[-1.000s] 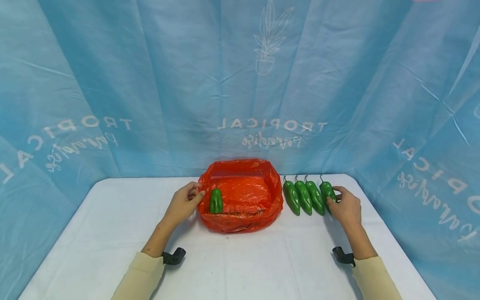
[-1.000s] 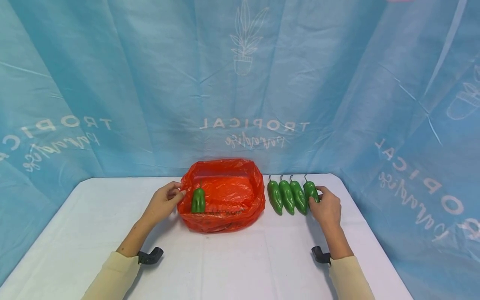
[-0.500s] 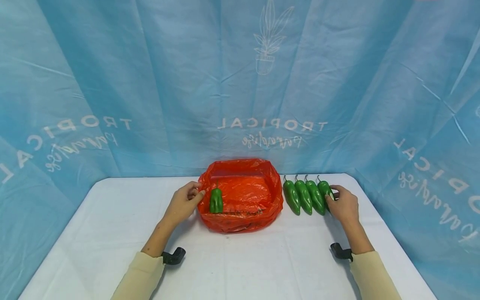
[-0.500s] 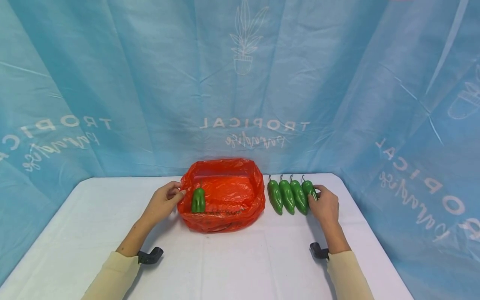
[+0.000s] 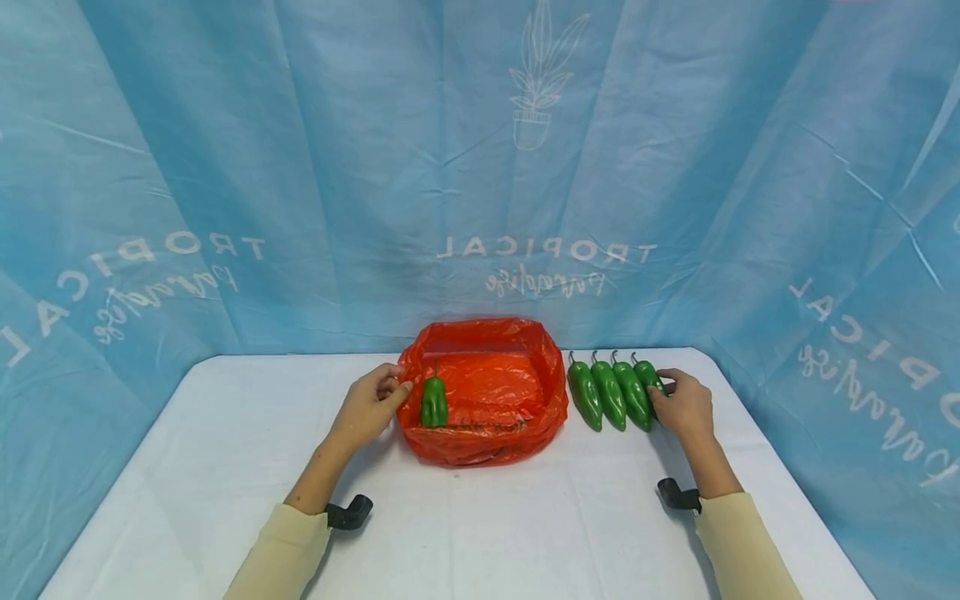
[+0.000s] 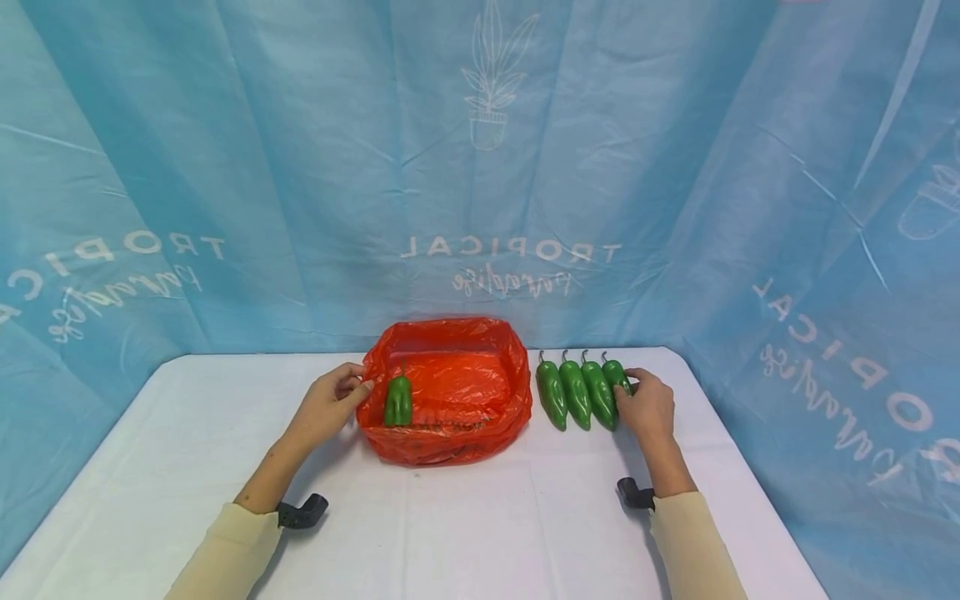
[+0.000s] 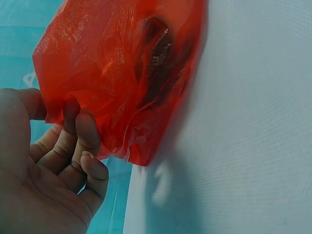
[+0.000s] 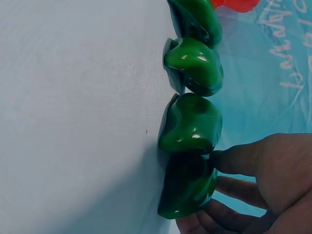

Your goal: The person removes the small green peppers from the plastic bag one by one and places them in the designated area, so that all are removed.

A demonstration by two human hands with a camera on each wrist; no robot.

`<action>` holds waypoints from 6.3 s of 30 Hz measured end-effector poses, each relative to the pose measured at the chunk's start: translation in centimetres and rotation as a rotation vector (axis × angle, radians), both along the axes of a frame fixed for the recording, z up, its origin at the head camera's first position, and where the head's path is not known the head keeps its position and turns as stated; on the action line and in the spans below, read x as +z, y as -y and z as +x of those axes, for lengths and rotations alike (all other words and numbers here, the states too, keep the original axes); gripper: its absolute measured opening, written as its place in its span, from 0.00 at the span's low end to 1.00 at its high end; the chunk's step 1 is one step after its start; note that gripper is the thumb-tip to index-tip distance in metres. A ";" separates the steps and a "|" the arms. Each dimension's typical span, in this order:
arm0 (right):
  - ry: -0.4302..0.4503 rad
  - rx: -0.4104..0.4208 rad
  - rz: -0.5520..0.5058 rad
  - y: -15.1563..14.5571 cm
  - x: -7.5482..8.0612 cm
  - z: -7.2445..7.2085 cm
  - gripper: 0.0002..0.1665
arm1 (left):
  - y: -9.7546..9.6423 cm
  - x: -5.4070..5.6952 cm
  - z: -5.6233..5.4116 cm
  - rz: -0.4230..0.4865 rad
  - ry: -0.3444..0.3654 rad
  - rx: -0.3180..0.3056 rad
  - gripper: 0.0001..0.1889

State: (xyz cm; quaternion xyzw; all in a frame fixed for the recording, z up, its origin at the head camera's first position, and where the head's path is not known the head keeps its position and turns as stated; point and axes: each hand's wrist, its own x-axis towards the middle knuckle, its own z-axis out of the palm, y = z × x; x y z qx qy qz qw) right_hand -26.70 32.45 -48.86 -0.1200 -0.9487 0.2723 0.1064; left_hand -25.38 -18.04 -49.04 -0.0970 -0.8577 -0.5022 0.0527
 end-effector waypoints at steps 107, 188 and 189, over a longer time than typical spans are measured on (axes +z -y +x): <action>-0.217 0.562 -0.058 22.0 4.9 3.0 0.23 | -0.1 0.3 0.3 -0.012 -0.002 -0.004 0.14; 0.182 0.484 0.208 32.7 2.7 0.2 0.14 | -0.1 0.4 0.2 0.006 -0.001 -0.007 0.12; 0.177 0.486 0.204 32.6 2.7 0.2 0.14 | -0.1 0.4 0.2 0.007 0.000 -0.006 0.12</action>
